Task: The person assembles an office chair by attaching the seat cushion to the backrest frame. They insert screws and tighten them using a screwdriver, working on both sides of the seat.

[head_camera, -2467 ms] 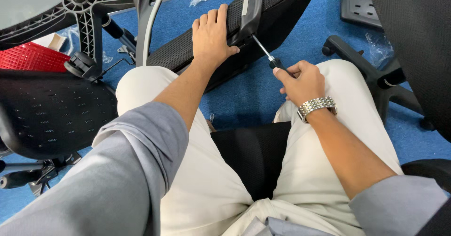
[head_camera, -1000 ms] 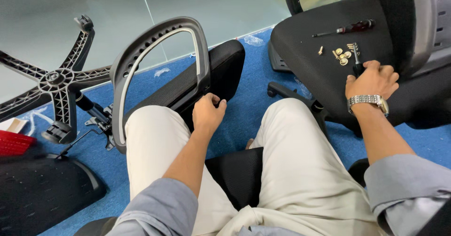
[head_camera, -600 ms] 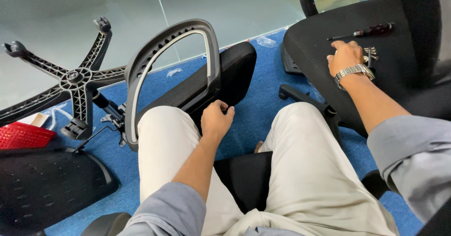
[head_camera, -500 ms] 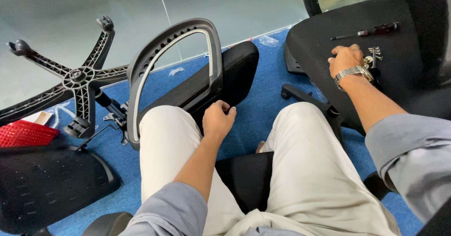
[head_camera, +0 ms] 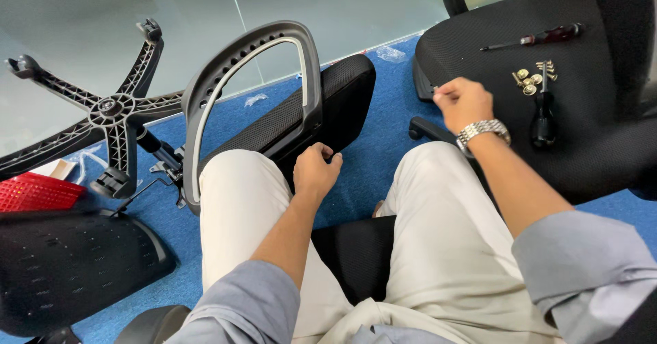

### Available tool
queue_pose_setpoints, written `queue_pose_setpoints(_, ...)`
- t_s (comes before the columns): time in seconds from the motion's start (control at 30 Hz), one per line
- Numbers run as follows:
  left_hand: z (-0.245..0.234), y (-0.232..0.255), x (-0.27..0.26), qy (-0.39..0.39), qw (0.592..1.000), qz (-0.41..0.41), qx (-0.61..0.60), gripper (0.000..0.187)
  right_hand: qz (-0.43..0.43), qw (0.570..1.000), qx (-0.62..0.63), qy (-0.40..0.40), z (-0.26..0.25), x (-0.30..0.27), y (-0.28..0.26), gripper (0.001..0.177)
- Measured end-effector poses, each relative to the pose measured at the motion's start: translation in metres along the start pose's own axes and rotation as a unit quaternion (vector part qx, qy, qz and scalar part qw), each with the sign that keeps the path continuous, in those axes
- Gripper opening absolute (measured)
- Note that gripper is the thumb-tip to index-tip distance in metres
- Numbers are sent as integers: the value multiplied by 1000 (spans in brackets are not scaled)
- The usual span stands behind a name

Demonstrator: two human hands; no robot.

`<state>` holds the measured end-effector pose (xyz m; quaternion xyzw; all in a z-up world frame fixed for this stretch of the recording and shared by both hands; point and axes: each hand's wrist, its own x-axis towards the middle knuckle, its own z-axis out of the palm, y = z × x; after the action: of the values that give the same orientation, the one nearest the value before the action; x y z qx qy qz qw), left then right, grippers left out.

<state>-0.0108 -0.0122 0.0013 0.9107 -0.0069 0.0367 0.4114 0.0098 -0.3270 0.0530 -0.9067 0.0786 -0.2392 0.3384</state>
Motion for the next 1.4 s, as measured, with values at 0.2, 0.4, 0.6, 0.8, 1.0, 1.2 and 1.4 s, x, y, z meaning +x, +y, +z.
queue_pose_setpoints(0.2, -11, -9, -1, 23, 1000, -19, 2, 30, 25, 984, 67, -162, 53, -50, -65, 18)
queue_pose_setpoints(0.4, -38, -34, -2, 93, 995, -37, 11, 30, 81, 959, 155, -221, 98, -75, -75, 26)
queue_pose_setpoints(0.6, -80, -59, -23, 163, 976, -129, 58, 37, 263, 830, 400, -285, 139, -61, -63, 28)
queue_pose_setpoints(0.8, -122, -89, -29, 201, 942, -228, 140, 109, 365, 711, 522, -299, 169, -41, -63, 13)
queue_pose_setpoints(1.0, -133, -120, -10, 49, 959, -224, 166, 126, 400, 738, 464, -283, 189, -34, -79, 19)
queue_pose_setpoints(1.2, -133, -138, 13, 38, 944, -294, 147, 134, 213, 925, 187, -253, 198, -25, -109, 75)
queue_pose_setpoints(1.4, -138, -142, 28, 29, 941, -286, 179, 129, 20, 988, 34, -147, 225, -2, -107, 92)
